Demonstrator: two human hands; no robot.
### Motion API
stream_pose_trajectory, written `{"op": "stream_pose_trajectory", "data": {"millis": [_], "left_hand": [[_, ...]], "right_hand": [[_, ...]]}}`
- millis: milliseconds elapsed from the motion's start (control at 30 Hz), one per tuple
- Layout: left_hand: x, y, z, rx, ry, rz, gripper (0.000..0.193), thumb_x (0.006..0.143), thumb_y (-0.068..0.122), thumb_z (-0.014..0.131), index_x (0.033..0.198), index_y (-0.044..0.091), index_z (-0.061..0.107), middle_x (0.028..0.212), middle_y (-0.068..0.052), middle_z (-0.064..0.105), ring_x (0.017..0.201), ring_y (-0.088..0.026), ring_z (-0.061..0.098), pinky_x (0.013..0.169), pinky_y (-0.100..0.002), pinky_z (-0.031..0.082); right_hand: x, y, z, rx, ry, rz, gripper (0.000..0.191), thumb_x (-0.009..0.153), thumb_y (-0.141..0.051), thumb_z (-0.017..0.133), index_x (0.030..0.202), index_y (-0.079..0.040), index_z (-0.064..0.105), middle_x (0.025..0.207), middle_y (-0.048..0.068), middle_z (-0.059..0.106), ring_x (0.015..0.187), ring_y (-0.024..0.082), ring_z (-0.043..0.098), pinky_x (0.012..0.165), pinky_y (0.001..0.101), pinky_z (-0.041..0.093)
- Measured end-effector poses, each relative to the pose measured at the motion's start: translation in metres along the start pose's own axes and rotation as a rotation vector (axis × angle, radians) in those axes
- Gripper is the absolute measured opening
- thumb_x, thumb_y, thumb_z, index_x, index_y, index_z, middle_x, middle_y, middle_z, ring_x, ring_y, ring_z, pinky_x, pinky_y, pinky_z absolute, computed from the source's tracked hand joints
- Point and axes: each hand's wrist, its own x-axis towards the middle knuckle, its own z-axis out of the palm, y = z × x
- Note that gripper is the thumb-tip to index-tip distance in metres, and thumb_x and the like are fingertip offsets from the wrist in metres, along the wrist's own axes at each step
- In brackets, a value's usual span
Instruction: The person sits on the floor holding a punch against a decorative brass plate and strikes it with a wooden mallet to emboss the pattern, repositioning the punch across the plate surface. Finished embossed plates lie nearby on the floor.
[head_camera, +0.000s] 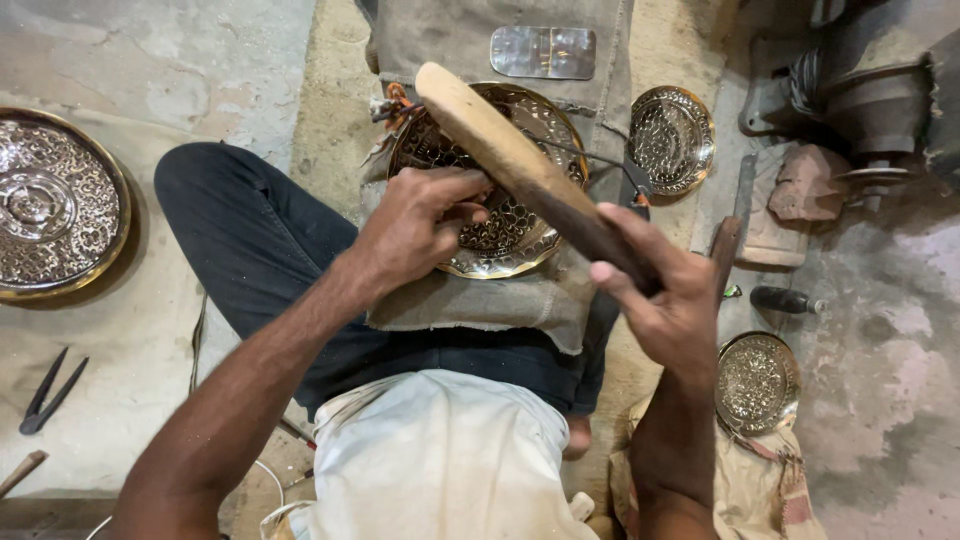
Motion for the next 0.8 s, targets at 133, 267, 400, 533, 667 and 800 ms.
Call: {"op": "stream_pose_trajectory", "data": {"millis": [133, 267, 400, 533, 667, 800], "left_hand": [[-0.002, 0.001, 0.002, -0.102, 0.097, 0.124, 0.039, 0.082, -0.017, 0.061, 0.119, -0.006, 0.07, 0.108, -0.02, 0.076, 0.091, -0.025, 0.078, 0.078, -0.033, 0.066], [0.002, 0.002, 0.006, -0.018, 0.089, 0.074, 0.021, 0.091, -0.005, 0.07, 0.11, 0.002, 0.073, 0.099, -0.014, 0.078, 0.079, -0.019, 0.076, 0.069, -0.029, 0.066], [0.005, 0.004, 0.002, -0.219, 0.148, -0.125, 0.025, 0.099, 0.0, 0.064, 0.122, 0.007, 0.072, 0.094, -0.01, 0.079, 0.074, -0.012, 0.075, 0.057, -0.027, 0.065], [0.017, 0.005, -0.012, -0.183, -0.12, 0.004, 0.039, 0.086, -0.002, 0.069, 0.124, 0.008, 0.071, 0.099, -0.011, 0.079, 0.077, -0.013, 0.075, 0.066, -0.029, 0.066], [0.038, 0.007, -0.017, 0.097, -0.523, 0.113, 0.045, 0.089, -0.008, 0.061, 0.128, 0.013, 0.07, 0.101, -0.01, 0.08, 0.078, -0.017, 0.077, 0.067, -0.03, 0.065], [0.052, 0.014, -0.022, 0.182, -0.721, 0.164, 0.046, 0.089, -0.006, 0.062, 0.131, 0.012, 0.066, 0.11, -0.011, 0.075, 0.078, -0.018, 0.077, 0.062, -0.03, 0.066]], "right_hand": [[0.002, -0.005, 0.004, 0.526, 0.332, 0.316, 0.057, 0.093, -0.023, 0.076, 0.144, -0.02, 0.051, 0.092, 0.004, 0.073, 0.069, 0.007, 0.06, 0.063, 0.0203, 0.045], [-0.003, 0.002, -0.006, -0.058, -0.017, 0.064, 0.049, 0.099, -0.019, 0.076, 0.143, -0.006, 0.059, 0.108, 0.013, 0.074, 0.089, 0.015, 0.067, 0.082, 0.0283, 0.053], [-0.03, 0.013, 0.006, 0.153, 0.25, 0.103, 0.058, 0.1, -0.034, 0.073, 0.146, -0.006, 0.05, 0.092, 0.007, 0.068, 0.073, 0.009, 0.061, 0.066, 0.0236, 0.048], [-0.061, 0.015, 0.037, 0.409, 0.202, 0.349, 0.049, 0.092, -0.038, 0.074, 0.121, -0.002, 0.057, 0.077, 0.002, 0.066, 0.054, 0.01, 0.062, 0.052, 0.0277, 0.053], [-0.084, -0.002, 0.078, 0.61, 0.307, 0.449, 0.042, 0.095, -0.028, 0.072, 0.119, -0.003, 0.048, 0.077, 0.004, 0.061, 0.056, 0.012, 0.06, 0.051, 0.0276, 0.053], [-0.096, -0.011, 0.101, 0.775, 0.379, 0.545, 0.036, 0.096, -0.026, 0.066, 0.117, -0.003, 0.049, 0.072, 0.007, 0.059, 0.051, 0.014, 0.057, 0.046, 0.0272, 0.05]]}}
